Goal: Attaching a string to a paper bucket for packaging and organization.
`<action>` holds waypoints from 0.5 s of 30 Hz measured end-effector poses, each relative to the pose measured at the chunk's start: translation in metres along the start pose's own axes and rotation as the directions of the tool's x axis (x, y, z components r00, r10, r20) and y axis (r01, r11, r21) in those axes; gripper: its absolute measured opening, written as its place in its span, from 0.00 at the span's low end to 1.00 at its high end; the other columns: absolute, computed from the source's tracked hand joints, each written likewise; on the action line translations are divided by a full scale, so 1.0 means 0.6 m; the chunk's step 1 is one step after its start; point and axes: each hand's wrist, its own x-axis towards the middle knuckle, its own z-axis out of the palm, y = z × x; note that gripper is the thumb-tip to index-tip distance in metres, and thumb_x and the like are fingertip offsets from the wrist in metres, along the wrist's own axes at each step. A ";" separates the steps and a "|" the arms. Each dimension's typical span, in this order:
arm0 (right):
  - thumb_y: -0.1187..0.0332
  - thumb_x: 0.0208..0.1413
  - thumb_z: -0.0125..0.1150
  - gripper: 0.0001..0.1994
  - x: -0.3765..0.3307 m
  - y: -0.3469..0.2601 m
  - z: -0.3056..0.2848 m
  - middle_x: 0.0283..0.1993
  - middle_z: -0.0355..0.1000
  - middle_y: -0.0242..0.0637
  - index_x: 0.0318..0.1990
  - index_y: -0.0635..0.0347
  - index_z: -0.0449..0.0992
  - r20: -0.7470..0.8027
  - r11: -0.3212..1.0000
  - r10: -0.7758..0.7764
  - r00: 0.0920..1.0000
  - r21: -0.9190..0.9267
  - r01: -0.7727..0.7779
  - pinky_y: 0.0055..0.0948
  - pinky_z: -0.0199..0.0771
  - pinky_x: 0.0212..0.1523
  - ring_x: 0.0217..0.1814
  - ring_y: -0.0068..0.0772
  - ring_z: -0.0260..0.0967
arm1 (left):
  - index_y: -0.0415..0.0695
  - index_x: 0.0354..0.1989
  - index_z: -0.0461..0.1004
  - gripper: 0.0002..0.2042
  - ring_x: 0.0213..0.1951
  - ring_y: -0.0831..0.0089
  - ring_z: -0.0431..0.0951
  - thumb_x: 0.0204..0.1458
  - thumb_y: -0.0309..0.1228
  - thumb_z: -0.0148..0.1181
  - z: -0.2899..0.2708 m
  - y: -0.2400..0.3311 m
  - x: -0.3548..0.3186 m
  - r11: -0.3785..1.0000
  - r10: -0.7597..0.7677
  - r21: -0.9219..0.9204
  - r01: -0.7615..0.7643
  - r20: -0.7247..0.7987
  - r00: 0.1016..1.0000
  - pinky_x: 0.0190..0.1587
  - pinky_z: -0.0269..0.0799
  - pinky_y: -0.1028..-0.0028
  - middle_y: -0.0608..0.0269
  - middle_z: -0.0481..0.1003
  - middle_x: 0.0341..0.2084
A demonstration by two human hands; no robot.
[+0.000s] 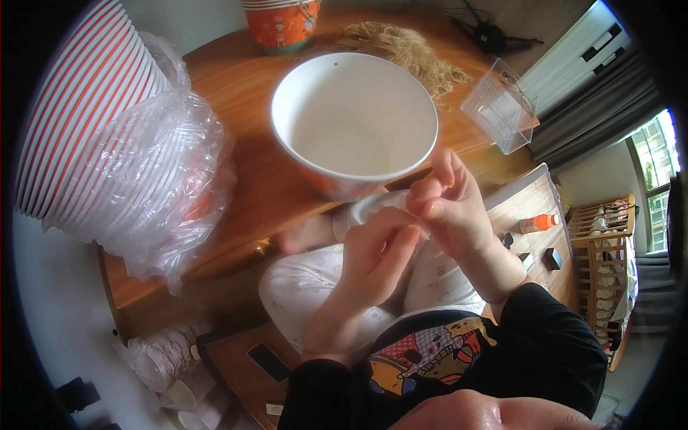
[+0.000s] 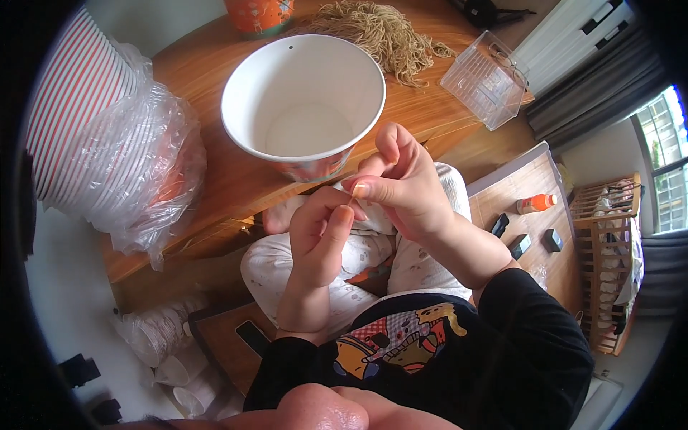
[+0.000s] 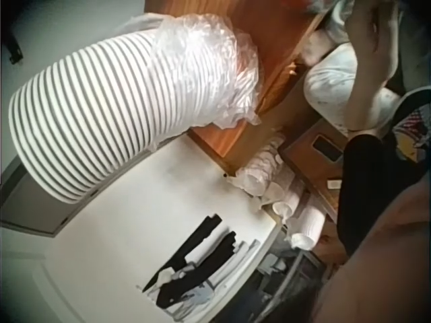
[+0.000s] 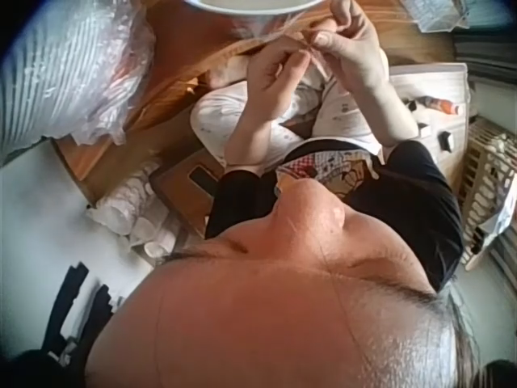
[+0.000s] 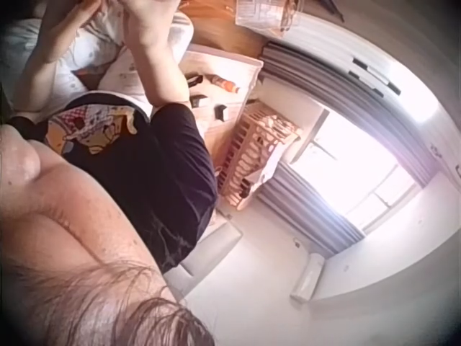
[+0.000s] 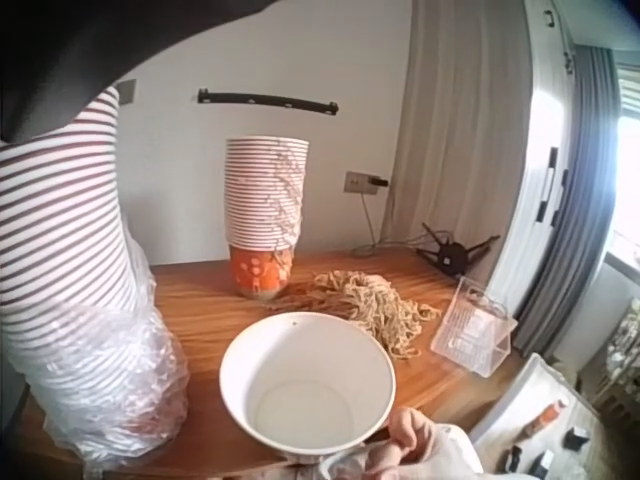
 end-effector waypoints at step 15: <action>0.67 0.50 0.72 0.21 0.013 -0.043 -0.001 0.53 0.73 0.56 0.38 0.57 0.60 0.445 0.373 -0.391 0.805 -0.724 0.581 0.26 0.65 0.46 0.42 0.28 0.66 | 0.39 0.31 0.75 0.02 0.20 0.80 0.69 0.55 0.23 0.58 0.001 -0.003 0.008 0.990 0.073 0.125 -0.060 -0.102 0.992 0.23 0.61 0.80 0.64 0.72 0.18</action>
